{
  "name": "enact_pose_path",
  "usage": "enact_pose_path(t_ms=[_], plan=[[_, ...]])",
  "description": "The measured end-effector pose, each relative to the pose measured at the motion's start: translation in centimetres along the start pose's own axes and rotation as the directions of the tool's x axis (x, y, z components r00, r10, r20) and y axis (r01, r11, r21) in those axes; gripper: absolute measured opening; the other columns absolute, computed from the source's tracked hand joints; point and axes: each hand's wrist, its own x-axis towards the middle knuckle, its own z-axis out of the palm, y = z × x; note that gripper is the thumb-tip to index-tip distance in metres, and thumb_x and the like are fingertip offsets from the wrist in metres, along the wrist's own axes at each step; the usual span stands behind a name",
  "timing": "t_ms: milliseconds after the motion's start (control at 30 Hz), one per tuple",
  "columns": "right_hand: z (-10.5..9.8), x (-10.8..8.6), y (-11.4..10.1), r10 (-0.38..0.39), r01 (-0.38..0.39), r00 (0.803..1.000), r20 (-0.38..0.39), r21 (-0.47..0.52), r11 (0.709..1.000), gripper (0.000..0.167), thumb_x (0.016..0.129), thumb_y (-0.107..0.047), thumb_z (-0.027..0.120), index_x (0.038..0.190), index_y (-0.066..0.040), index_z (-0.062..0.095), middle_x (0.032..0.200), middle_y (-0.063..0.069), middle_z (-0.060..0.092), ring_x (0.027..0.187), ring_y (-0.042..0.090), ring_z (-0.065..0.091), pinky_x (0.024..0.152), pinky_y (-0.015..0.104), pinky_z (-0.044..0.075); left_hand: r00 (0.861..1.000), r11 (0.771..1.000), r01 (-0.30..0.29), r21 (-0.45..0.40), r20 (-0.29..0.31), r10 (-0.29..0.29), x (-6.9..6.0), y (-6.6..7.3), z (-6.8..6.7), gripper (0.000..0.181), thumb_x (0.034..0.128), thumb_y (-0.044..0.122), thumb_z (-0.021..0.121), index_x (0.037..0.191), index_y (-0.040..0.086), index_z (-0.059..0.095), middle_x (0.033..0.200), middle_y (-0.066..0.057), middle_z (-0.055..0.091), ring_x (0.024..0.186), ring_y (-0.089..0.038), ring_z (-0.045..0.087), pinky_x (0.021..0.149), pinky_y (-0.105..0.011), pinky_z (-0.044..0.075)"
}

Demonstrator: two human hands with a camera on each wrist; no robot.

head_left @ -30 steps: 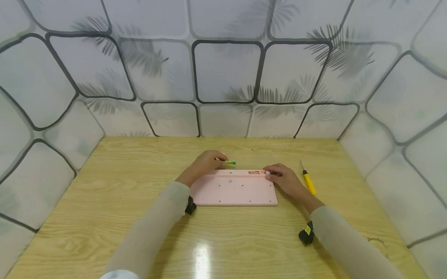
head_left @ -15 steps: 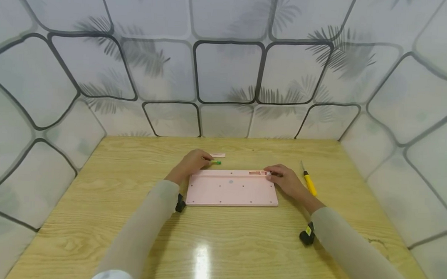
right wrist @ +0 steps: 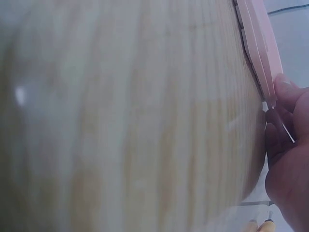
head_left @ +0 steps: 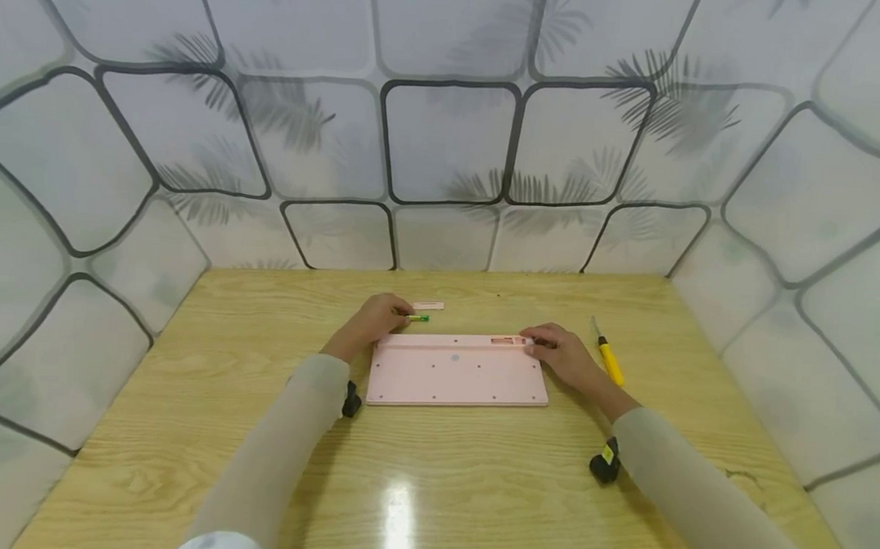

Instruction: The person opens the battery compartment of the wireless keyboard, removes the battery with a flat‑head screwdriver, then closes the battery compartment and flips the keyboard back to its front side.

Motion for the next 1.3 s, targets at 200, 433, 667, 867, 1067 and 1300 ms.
enact_pose_path(t_ms=[200,433,667,867,1067,1300], plan=[[-0.1,-0.2,0.2,0.010,-0.010,1.000,-0.004,-0.008,1.000,0.032,0.101,-0.019,0.063,0.132,-0.010,0.067,0.126,0.012,0.064,0.105,0.025,0.057,0.091,0.041,0.046,1.000,1.000,0.006,-0.012,0.014,-0.006,0.0,0.2,0.1,0.025,0.0999,0.013,0.064,0.122,0.006,0.073,0.127,-0.015,0.064,0.115,-0.028,0.058,0.100,-0.044,0.048],[-0.1,-0.2,0.3,-0.001,0.001,1.000,-0.004,-0.010,1.000,0.032,0.101,-0.018,0.063,0.132,-0.010,0.067,0.125,0.012,0.064,0.102,0.024,0.056,0.089,0.040,0.047,1.000,1.000,-0.006,-0.005,0.019,0.006,0.1,0.2,0.2,0.023,0.0994,0.011,0.064,0.119,0.004,0.073,0.120,-0.014,0.067,0.108,-0.026,0.060,0.095,-0.041,0.050],[0.0,-0.2,0.5,-0.006,0.006,1.000,-0.012,-0.014,1.000,0.032,0.100,-0.018,0.064,0.131,-0.010,0.068,0.123,0.011,0.064,0.100,0.023,0.056,0.088,0.038,0.046,1.000,1.000,-0.012,0.012,0.024,0.011,0.3,0.0,0.2,0.023,0.0987,0.011,0.065,0.119,0.005,0.073,0.117,-0.014,0.068,0.109,-0.027,0.061,0.098,-0.043,0.050],[0.2,0.0,1.0,-0.015,0.015,1.000,-0.011,-0.014,1.000,0.033,0.100,-0.021,0.064,0.132,-0.012,0.067,0.124,0.010,0.064,0.102,0.022,0.057,0.089,0.039,0.047,0.999,0.999,-0.039,0.030,0.023,0.039,0.2,-0.4,0.0,0.024,0.0981,0.012,0.066,0.120,0.005,0.073,0.116,-0.013,0.069,0.109,-0.028,0.062,0.097,-0.044,0.050],[0.2,0.1,0.7,-0.022,0.022,1.000,-0.012,-0.017,1.000,0.033,0.100,-0.020,0.064,0.132,-0.011,0.067,0.123,0.010,0.064,0.101,0.022,0.056,0.088,0.038,0.047,0.998,0.999,-0.047,0.003,0.044,0.046,-0.1,-0.4,-0.7,0.027,0.0983,0.014,0.066,0.123,0.007,0.071,0.120,-0.013,0.068,0.113,-0.030,0.062,0.099,-0.045,0.049],[0.3,0.1,0.6,-0.011,0.011,1.000,-0.009,-0.019,1.000,0.033,0.101,-0.020,0.063,0.132,-0.011,0.067,0.124,0.010,0.064,0.102,0.023,0.056,0.090,0.040,0.046,0.997,0.998,-0.059,-0.013,0.054,0.060,0.2,0.5,-1.5,0.028,0.1013,0.010,0.058,0.126,0.005,0.069,0.123,-0.016,0.067,0.115,-0.032,0.061,0.099,-0.045,0.049]])
